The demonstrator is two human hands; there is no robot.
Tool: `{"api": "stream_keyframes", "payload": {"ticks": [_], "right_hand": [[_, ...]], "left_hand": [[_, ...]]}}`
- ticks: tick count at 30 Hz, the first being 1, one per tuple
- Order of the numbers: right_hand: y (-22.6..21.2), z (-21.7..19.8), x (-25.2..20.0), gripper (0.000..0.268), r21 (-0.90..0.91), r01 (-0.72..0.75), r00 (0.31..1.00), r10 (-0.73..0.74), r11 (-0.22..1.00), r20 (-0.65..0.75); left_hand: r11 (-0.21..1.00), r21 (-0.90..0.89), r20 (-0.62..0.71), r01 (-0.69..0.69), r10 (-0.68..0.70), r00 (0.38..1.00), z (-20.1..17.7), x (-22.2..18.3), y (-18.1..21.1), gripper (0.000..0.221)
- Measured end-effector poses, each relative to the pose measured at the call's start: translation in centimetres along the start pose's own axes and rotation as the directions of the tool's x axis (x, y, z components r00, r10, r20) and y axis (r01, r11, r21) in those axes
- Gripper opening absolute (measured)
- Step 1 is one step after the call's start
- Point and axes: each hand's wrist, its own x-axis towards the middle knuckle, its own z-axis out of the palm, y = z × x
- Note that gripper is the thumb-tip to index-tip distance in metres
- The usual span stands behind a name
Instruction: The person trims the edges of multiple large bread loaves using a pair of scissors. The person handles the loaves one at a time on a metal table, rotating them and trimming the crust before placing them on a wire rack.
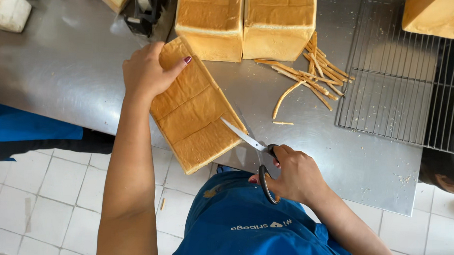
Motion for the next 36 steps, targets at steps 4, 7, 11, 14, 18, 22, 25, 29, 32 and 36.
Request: {"api": "stream_keyframes", "payload": {"ticks": [4, 7, 11, 14, 18, 22, 25, 29, 32, 36], "right_hand": [[1.1, 1.6, 0.1, 0.065, -0.155, 0.001, 1.000, -0.003, 0.988, -0.010], [1.1, 1.7, 0.3, 0.077, -0.236, -0.010, 1.000, 0.012, 0.972, 0.007], [1.0, 2.0, 0.8, 0.095, -0.284, 0.061, 0.997, -0.069, 0.957, -0.020], [-0.2, 1.3, 0.4, 0.076, -0.190, -0.074, 0.993, 0.091, 0.979, 0.080], [1.0, 3.5, -0.3, 0.068, -0.109, -0.114, 0.993, 0.117, 0.987, 0.019], [-0.6, 1.5, 0.3, 0.069, -0.073, -0.159, 0.986, 0.161, 0.985, 0.031], [-0.5, 1.6, 0.2, 0.068, -0.112, -0.169, 0.984, 0.174, 0.979, 0.037], [0.3, 3.1, -0.2, 0.059, -0.130, -0.159, 0.987, 0.157, 0.979, -0.022], [-1.5, 1.3, 0.7, 0.070, -0.127, -0.195, 0.981, 0.195, 0.973, -0.009], [-0.8, 3.0, 1.0, 0.057, -0.164, -0.136, 0.990, 0.130, 0.977, -0.048]], "left_hand": [[1.000, -0.024, -0.040, -0.007, 0.006, 0.999, -0.5, -0.4, 0.7, 0.074], [0.999, -0.035, -0.055, 0.005, -0.007, 0.998, 0.0, -0.2, 0.6, 0.070], [1.000, -0.025, -0.065, -0.015, 0.014, 0.998, 0.2, -0.1, 0.7, 0.071], [0.999, -0.022, -0.094, -0.030, 0.028, 0.995, 0.9, 0.1, 0.6, 0.073], [0.999, -0.029, -0.095, -0.036, 0.033, 0.995, 0.9, 0.0, 0.7, 0.073], [0.999, -0.010, -0.079, -0.050, 0.049, 0.996, 0.4, 0.0, 0.8, 0.071], [0.998, -0.012, -0.086, -0.066, 0.064, 0.994, 0.7, -0.3, 0.7, 0.073], [0.995, -0.015, -0.140, -0.095, 0.092, 0.986, 1.2, -0.2, 0.7, 0.070], [0.994, 0.011, -0.175, -0.109, 0.109, 0.978, 1.7, -0.1, 0.4, 0.070], [0.994, -0.011, -0.160, -0.107, 0.103, 0.982, 1.1, -0.4, 0.6, 0.070]]}}
